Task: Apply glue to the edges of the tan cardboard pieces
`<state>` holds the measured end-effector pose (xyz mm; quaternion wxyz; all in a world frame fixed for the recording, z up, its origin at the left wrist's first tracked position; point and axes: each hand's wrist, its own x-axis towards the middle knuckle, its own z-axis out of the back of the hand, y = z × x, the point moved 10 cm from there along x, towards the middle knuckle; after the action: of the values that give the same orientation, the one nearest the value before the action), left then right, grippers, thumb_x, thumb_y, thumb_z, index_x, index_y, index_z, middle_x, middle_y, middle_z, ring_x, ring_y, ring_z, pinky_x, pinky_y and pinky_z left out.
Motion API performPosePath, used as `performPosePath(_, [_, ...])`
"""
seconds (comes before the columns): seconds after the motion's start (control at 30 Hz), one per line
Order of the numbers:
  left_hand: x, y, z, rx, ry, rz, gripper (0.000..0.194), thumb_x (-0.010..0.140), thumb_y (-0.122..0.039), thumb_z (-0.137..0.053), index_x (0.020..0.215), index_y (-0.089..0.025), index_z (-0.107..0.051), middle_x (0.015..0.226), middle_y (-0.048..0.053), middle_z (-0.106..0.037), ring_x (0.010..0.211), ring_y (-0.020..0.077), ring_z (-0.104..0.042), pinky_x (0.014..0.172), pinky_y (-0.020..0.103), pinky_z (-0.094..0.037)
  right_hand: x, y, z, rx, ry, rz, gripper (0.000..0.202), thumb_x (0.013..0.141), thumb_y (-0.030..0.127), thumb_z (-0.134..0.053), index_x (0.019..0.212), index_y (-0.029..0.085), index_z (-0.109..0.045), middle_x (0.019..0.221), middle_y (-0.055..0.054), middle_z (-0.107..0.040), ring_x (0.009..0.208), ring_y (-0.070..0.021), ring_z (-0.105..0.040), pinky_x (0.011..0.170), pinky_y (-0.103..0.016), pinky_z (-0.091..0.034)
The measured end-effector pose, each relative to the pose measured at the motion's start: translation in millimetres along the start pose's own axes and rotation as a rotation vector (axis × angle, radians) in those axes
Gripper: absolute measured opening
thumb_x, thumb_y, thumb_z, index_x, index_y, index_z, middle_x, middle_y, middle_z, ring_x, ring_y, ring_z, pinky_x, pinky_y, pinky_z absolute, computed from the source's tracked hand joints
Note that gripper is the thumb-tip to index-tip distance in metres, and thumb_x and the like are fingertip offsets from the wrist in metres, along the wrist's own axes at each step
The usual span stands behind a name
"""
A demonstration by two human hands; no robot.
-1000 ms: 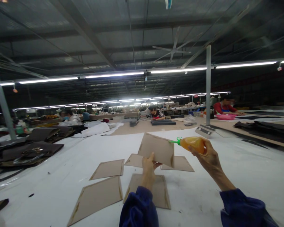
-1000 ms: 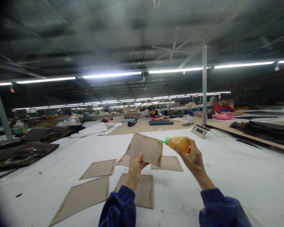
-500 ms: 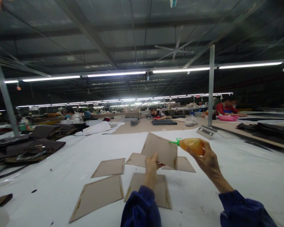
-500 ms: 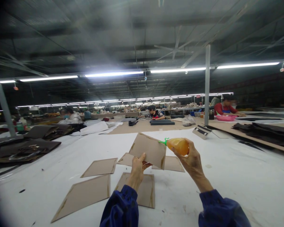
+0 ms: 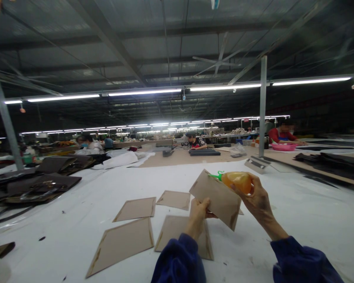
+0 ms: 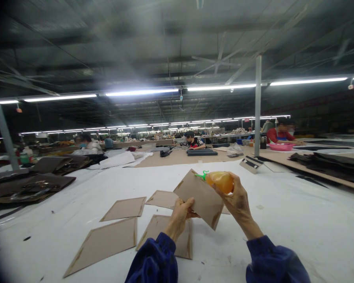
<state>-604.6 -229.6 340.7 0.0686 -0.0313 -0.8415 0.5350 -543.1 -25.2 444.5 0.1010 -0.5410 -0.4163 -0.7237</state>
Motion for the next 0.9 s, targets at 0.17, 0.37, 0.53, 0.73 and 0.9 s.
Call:
performPosePath(0.17, [1, 3, -2.2, 0.06, 0.032, -0.017, 0.019, 0.083, -0.015, -0.052, 0.098, -0.002, -0.055, 0.074, 0.012, -0.069, 0.049, 0.0165, -0.063, 0.041, 0.025, -0.051, -3, -3, 0, 0.035, -0.014, 0.001, 0.067, 0.068, 0.065, -0.071, 0.116, 0.021, -0.053, 0.108, -0.012, -0.066, 0.081, -0.0259, -0.068, 0.069, -0.041, -0.06])
performPosePath(0.37, [1, 0, -0.8, 0.103, 0.026, -0.038, 0.025, 0.082, -0.017, -0.052, 0.102, -0.001, -0.054, 0.082, 0.015, -0.07, 0.053, 0.0159, -0.063, 0.042, 0.025, -0.052, -5, -6, -2, 0.126, -0.019, 0.004, 0.065, 0.07, 0.058, -0.073, 0.119, 0.021, -0.051, 0.113, -0.012, -0.062, 0.089, -0.0263, -0.066, 0.075, -0.042, -0.059])
performPosePath(0.53, [4, 0, -0.6, 0.138, 0.036, -0.061, 0.025, 0.081, -0.019, -0.053, 0.097, 0.0, -0.058, 0.082, 0.016, -0.07, 0.054, 0.0162, -0.062, 0.043, 0.026, -0.051, -3, 3, -1, 0.094, -0.018, -0.013, 0.066, 0.068, 0.06, -0.073, 0.117, 0.021, -0.052, 0.111, -0.012, -0.064, 0.083, -0.0256, -0.068, 0.07, -0.04, -0.06])
performPosePath(0.73, [9, 2, 9.8, 0.174, -0.042, -0.074, 0.022, 0.083, -0.017, -0.05, 0.096, -0.001, -0.057, 0.085, 0.017, -0.069, 0.055, 0.0148, -0.061, 0.041, 0.024, -0.05, -2, 6, 2, 0.005, -0.034, -0.011, 0.066, 0.069, 0.065, -0.069, 0.113, 0.019, -0.053, 0.102, -0.012, -0.068, 0.076, -0.025, -0.068, 0.066, -0.041, -0.059])
performPosePath(0.9, [10, 1, 6.7, 0.18, -0.021, -0.078, 0.021, 0.084, -0.017, -0.05, 0.097, -0.002, -0.058, 0.081, 0.014, -0.069, 0.054, 0.0145, -0.061, 0.042, 0.024, -0.051, -4, 2, 2, 0.036, -0.053, 0.009, 0.066, 0.069, 0.063, -0.07, 0.116, 0.021, -0.052, 0.109, -0.012, -0.066, 0.08, -0.0252, -0.068, 0.067, -0.04, -0.06])
